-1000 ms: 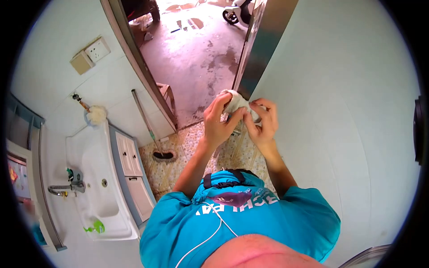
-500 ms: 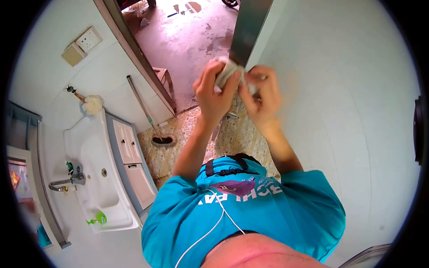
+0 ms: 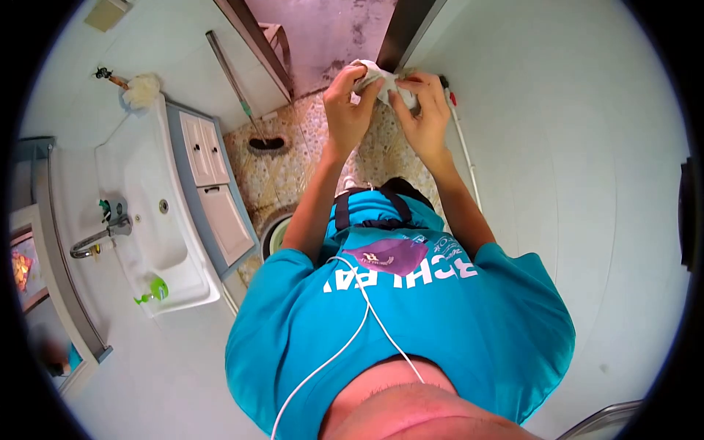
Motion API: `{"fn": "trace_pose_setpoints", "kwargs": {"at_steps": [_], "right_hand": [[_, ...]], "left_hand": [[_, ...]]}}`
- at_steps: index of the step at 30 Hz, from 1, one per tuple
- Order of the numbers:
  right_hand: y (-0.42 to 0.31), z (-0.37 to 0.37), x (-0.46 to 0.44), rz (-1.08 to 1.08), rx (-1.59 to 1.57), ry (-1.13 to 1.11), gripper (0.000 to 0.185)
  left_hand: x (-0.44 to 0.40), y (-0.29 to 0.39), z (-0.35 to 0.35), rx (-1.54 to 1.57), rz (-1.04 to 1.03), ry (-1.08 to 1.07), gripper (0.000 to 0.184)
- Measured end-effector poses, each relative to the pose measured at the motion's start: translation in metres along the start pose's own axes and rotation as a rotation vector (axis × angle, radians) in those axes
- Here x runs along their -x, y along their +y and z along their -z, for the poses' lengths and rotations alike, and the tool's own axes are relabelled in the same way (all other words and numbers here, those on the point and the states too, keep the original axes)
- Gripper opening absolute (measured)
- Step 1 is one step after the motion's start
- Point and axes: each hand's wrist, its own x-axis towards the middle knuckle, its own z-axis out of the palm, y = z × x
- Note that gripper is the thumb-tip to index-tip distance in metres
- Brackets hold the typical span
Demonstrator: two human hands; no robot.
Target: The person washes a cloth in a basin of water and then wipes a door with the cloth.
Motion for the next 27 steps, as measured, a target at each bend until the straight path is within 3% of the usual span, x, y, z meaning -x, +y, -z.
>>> {"fn": "trace_pose_setpoints", "kwargs": {"at_steps": [2, 3, 6, 9, 11, 14, 20, 22, 25, 27], "right_hand": [[-0.012, -0.001, 0.014, -0.080, -0.010, -0.087, 0.022], [-0.021, -0.002, 0.026, -0.258, -0.088, -0.180, 0.023], [-0.016, -0.017, 0.076, -0.219, -0.157, -0.284, 0.021], [-0.008, -0.015, 0.126, -0.338, -0.249, -0.402, 0.020], [-0.005, -0.014, 0.157, -0.388, -0.274, -0.435, 0.020], [-0.011, -0.004, 0.187, -0.418, -0.291, -0.379, 0.020], [-0.032, 0.019, 0.229, -0.526, -0.256, -0.379, 0.031], [-0.036, 0.024, 0.238, -0.519, -0.248, -0.394, 0.036], [-0.029, 0.023, 0.257, -0.509, -0.245, -0.382, 0.051], [-0.023, 0.018, 0.247, -0.528, -0.224, -0.336, 0.053]], "left_hand": [[0.022, 0.001, 0.009, -0.071, -0.090, 0.036, 0.020], [0.038, -0.004, 0.016, -0.155, -0.082, 0.070, 0.020], [0.092, -0.018, 0.033, -0.335, -0.087, 0.146, 0.021], [0.146, -0.036, 0.053, -0.583, -0.052, 0.120, 0.019], [0.177, -0.047, 0.062, -0.125, 0.314, -0.028, 0.023], [0.204, -0.035, 0.071, -0.209, 0.468, -0.151, 0.025], [0.239, -0.007, 0.067, -0.226, 0.493, -0.195, 0.029], [0.251, -0.004, 0.066, -0.226, 0.588, -0.172, 0.025], [0.252, 0.001, 0.056, -0.285, 0.538, -0.147, 0.024], [0.242, 0.007, 0.044, -0.248, 0.514, -0.115, 0.023]]}}
